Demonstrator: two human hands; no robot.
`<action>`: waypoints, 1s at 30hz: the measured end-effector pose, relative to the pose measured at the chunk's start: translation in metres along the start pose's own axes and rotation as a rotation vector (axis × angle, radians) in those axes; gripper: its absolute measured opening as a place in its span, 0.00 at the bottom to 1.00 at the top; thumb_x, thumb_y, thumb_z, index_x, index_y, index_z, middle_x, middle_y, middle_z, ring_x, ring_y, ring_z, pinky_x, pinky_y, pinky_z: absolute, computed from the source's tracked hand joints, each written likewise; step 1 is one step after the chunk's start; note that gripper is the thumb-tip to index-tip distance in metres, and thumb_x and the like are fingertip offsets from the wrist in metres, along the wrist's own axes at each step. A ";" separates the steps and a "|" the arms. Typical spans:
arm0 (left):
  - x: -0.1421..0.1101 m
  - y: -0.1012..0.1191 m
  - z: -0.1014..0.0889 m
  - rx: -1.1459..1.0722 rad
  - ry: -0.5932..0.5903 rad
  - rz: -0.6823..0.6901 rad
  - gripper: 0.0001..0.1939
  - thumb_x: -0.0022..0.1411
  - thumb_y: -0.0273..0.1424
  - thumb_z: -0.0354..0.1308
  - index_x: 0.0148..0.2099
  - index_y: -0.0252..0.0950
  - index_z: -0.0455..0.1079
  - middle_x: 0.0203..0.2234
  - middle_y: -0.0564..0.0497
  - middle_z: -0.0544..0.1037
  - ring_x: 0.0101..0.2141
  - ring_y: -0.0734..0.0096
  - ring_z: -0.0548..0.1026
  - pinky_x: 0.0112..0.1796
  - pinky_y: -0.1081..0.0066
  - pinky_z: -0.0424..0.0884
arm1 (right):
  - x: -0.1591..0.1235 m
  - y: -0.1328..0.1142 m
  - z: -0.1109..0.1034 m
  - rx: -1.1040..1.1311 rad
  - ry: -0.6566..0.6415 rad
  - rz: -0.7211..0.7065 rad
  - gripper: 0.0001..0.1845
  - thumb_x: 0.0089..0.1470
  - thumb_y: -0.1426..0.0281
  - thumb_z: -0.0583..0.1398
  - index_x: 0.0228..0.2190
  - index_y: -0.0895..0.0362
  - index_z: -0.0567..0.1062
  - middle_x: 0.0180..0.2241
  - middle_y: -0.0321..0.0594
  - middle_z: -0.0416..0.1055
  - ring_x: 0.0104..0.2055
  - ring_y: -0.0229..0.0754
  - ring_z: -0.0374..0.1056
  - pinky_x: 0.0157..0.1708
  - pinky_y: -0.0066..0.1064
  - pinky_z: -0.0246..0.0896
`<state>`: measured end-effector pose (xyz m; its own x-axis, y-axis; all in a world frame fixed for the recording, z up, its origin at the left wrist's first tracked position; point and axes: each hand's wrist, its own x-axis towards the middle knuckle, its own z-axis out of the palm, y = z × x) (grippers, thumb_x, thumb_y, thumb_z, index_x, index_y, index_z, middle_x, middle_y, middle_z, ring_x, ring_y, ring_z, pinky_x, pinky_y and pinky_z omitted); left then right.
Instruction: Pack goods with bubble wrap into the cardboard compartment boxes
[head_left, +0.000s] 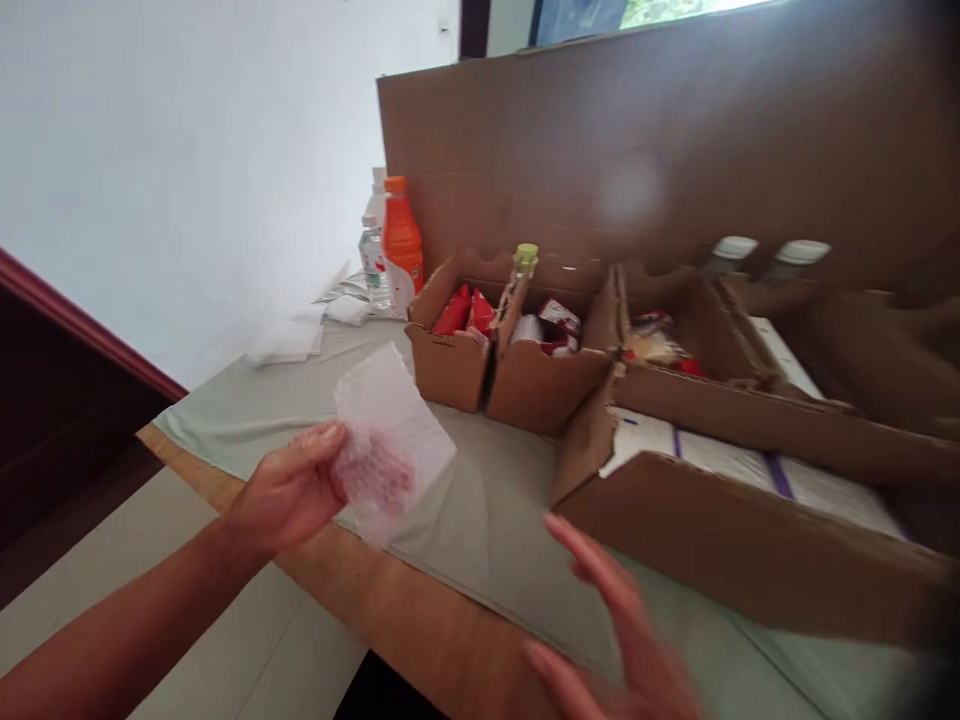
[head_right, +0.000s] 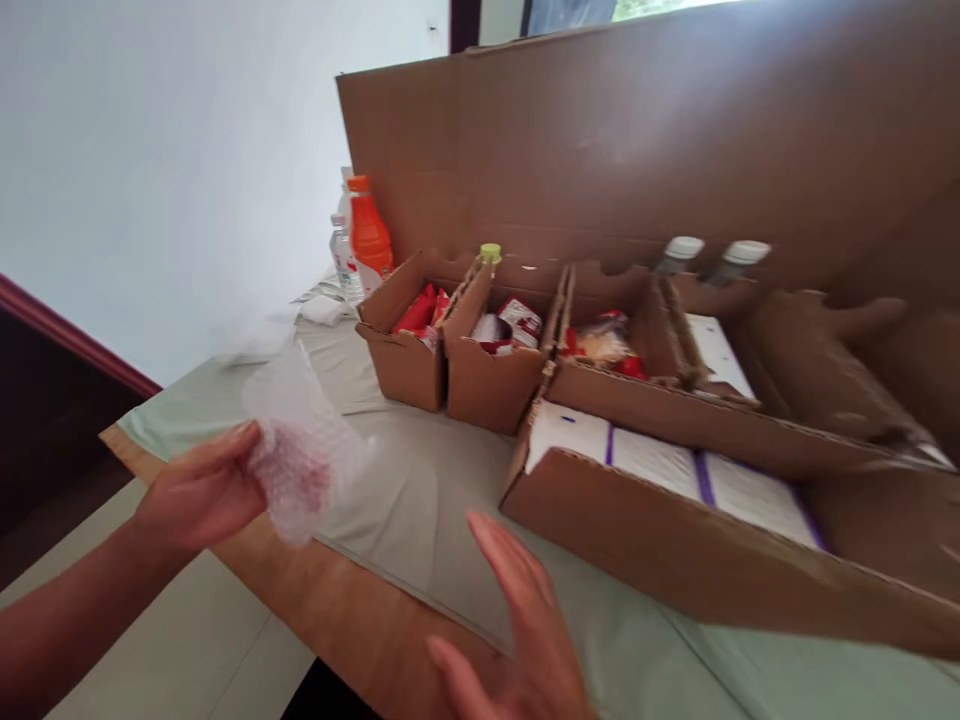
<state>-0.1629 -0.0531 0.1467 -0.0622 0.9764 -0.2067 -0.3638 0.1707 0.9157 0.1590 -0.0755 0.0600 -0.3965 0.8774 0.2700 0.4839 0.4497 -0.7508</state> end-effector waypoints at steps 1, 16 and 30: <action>-0.008 -0.006 0.012 -0.014 -0.060 -0.035 0.15 0.51 0.48 0.69 0.32 0.42 0.80 0.31 0.45 0.85 0.51 0.33 0.79 0.45 0.43 0.78 | 0.012 -0.011 0.005 0.043 0.003 -0.028 0.44 0.61 0.61 0.63 0.71 0.42 0.50 0.70 0.42 0.56 0.68 0.58 0.59 0.65 0.55 0.60; -0.009 -0.093 0.015 -0.115 -0.254 -0.302 0.28 0.51 0.55 0.69 0.47 0.42 0.78 0.37 0.43 0.84 0.38 0.51 0.81 0.35 0.56 0.80 | -0.036 0.023 -0.052 0.627 -0.174 0.601 0.28 0.51 0.51 0.68 0.48 0.54 0.77 0.40 0.39 0.76 0.39 0.45 0.71 0.38 0.32 0.66; -0.004 -0.122 0.053 0.979 -0.127 0.122 0.11 0.57 0.41 0.63 0.41 0.44 0.78 0.29 0.50 0.80 0.25 0.64 0.74 0.28 0.65 0.70 | -0.027 0.075 -0.119 0.219 -0.383 0.569 0.18 0.50 0.54 0.67 0.38 0.53 0.82 0.31 0.38 0.76 0.32 0.44 0.68 0.31 0.32 0.63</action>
<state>-0.0694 -0.0708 0.0544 0.0729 0.9917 -0.1059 0.5696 0.0458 0.8206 0.2989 -0.0455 0.0683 -0.3947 0.8275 -0.3994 0.5453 -0.1389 -0.8267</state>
